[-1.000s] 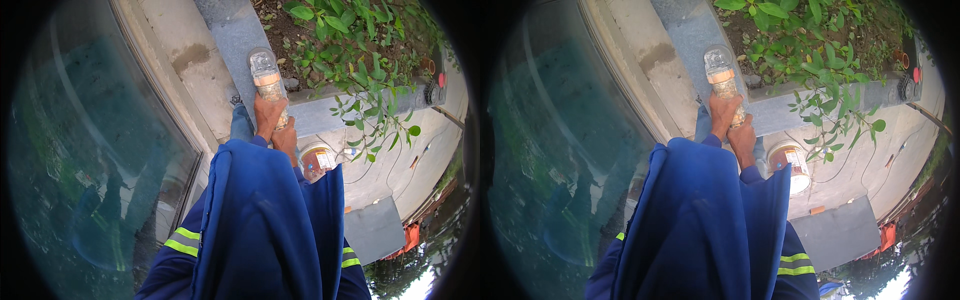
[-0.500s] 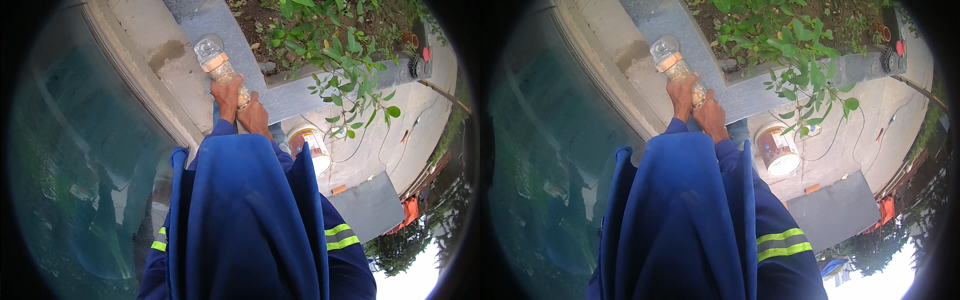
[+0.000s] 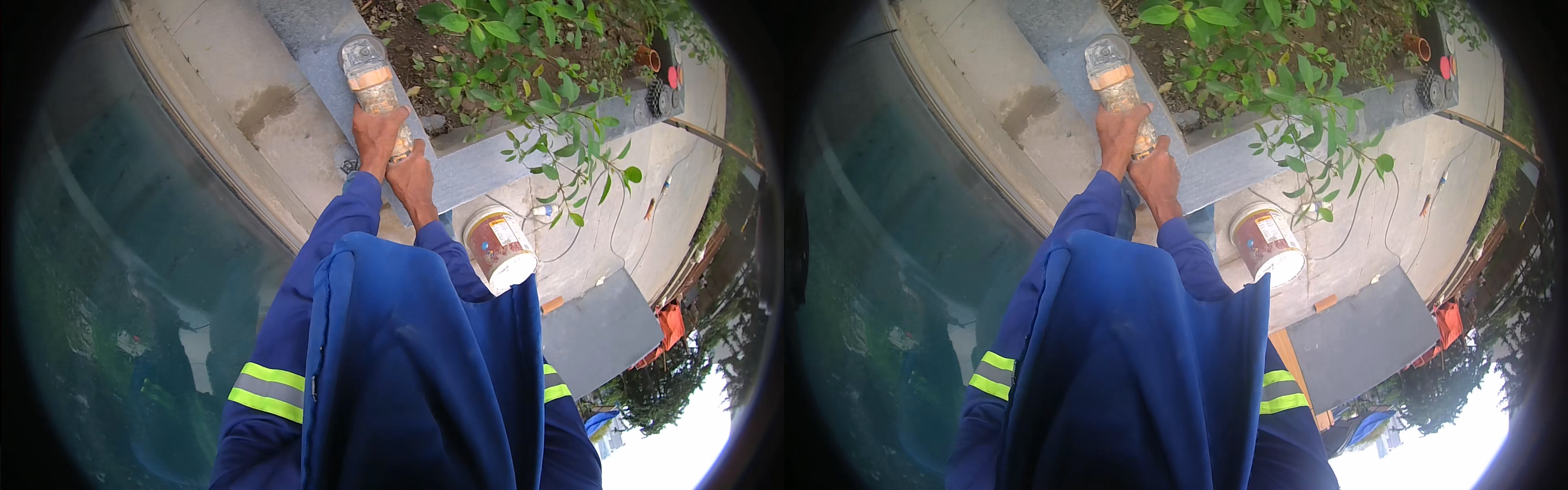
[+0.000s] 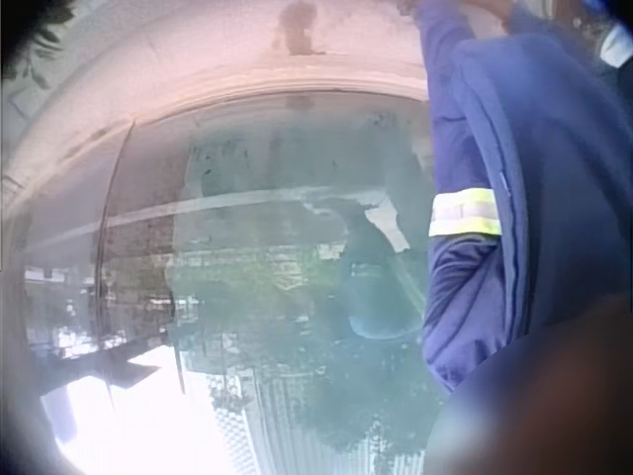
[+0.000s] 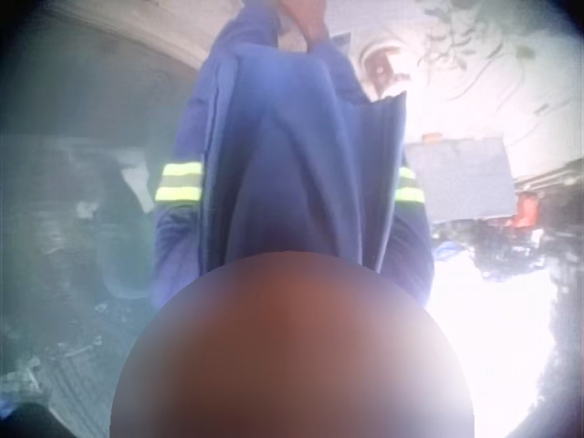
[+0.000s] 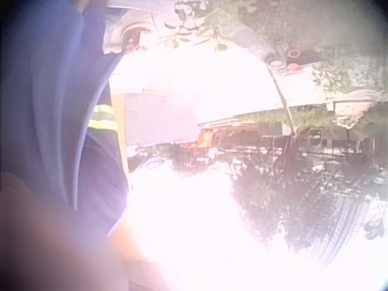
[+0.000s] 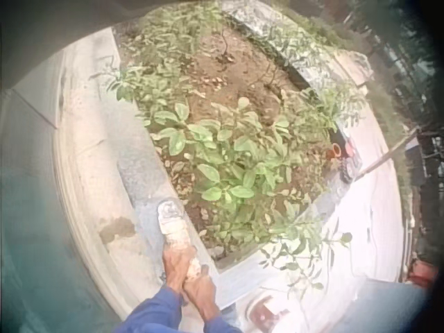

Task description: The person uses a handheld angle grinder to smooth a concrete curb edge along a garden bed. The tool is held with both hands and moved steadily along the curb while another worker stands nearby.

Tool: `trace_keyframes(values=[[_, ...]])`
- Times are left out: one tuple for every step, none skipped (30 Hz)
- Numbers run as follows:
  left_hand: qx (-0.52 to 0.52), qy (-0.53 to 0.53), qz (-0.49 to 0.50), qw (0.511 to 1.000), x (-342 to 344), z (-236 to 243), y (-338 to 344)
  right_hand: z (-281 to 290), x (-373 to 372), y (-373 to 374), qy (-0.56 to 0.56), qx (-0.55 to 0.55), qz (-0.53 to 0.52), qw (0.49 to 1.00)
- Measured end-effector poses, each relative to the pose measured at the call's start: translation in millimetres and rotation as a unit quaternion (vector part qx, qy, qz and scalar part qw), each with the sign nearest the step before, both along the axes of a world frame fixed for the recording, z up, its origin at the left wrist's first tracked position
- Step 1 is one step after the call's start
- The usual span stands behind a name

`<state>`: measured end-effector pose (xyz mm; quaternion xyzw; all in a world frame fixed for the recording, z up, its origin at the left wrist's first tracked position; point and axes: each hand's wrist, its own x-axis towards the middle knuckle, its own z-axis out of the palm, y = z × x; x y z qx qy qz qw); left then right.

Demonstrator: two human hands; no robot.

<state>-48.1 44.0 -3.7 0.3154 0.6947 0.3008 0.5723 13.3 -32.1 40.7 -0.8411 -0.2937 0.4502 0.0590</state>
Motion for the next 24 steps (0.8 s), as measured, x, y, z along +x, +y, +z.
trace_keyframes(values=[[-0.010,-0.008,0.008,1.000,-6,-2,2,0,-4,4,-0.006,0.001,0.007,1.000],[-0.021,-0.016,0.016,1.000,-15,-4,3,-1,-12,7,0.001,0.006,0.014,1.000],[-0.034,-0.027,0.023,0.999,-24,-4,2,0,-18,6,0.005,0.008,0.020,1.000],[-0.034,-0.029,0.031,0.999,-30,0,-1,1,-22,0,0.000,0.007,0.021,1.000],[-0.034,-0.032,0.037,0.998,-37,4,-7,2,-29,-5,0.006,-0.003,0.025,1.000],[-0.032,-0.038,0.046,0.998,-40,9,-12,3,-32,-11,0.009,-0.011,0.031,0.999],[-0.043,-0.030,0.040,0.998,-42,12,-19,3,-34,-18,0.009,-0.021,0.037,0.999],[-0.054,-0.021,0.034,0.998,-43,14,-26,2,-35,-26,0.008,-0.022,0.032,0.999],[-0.067,-0.015,0.024,0.997,-44,15,-33,1,-33,-36,0.004,-0.024,0.023,0.999],[-0.075,-0.003,0.007,0.997,-41,12,-43,-2,-32,-46,0.002,-0.027,0.018,0.999],[-0.083,0.009,-0.011,0.996,-34,10,-52,-3,-29,-57,0.004,-0.008,-0.006,1.000],[-0.090,0.021,-0.028,0.995,-27,10,-53,-1,-26,-63,0.006,0.012,-0.030,0.999],[-0.092,0.023,-0.041,0.995,-21,9,-52,-2,-22,-67,0.009,0.032,-0.053,0.998],[-0.093,0.025,-0.054,0.994,-16,8,-50,-5,-20,-69,0.006,0.053,-0.065,0.996],[-0.098,0.024,-0.070,0.992,-8,9,-49,-6,-14,-68,0.005,0.065,-0.068,0.996],[-0.100,0.028,-0.086,0.991,-3,14,-40,-9,-8,-63,0.007,0.076,-0.073,0.994],[-0.094,0.024,-0.082,0.992,-1,18,-29,-12,-4,-57,0.009,0.087,-0.079,0.993],[-0.087,0.021,-0.078,0.993,-1,20,-18,-12,-3,-47,0.009,0.099,-0.070,0.993],[-0.081,0.019,-0.073,0.994,-2,15,-13,-12,-5,-35,0.005,0.086,-0.053,0.995],[-0.061,0.024,-0.062,0.996,-7,9,-6,-12,-8,-22,0.000,0.073,-0.036,0.997],[-0.062,0.020,-0.040,0.997,-16,1,-2,-14,-12,-12,-0.001,0.061,-0.016,0.998],[-0.061,0.010,-0.027,0.998,-24,-5,2,-16,-18,-7,-0.005,0.062,-0.007,0.998],[-0.061,0.000,-0.013,0.998,-32,-9,2,-13,-24,-9,-0.008,0.053,0.001,0.999],[-0.062,-0.003,-0.020,0.998,-40,-8,1,-12,-30,-8,-0.010,0.045,0.006,0.999]])
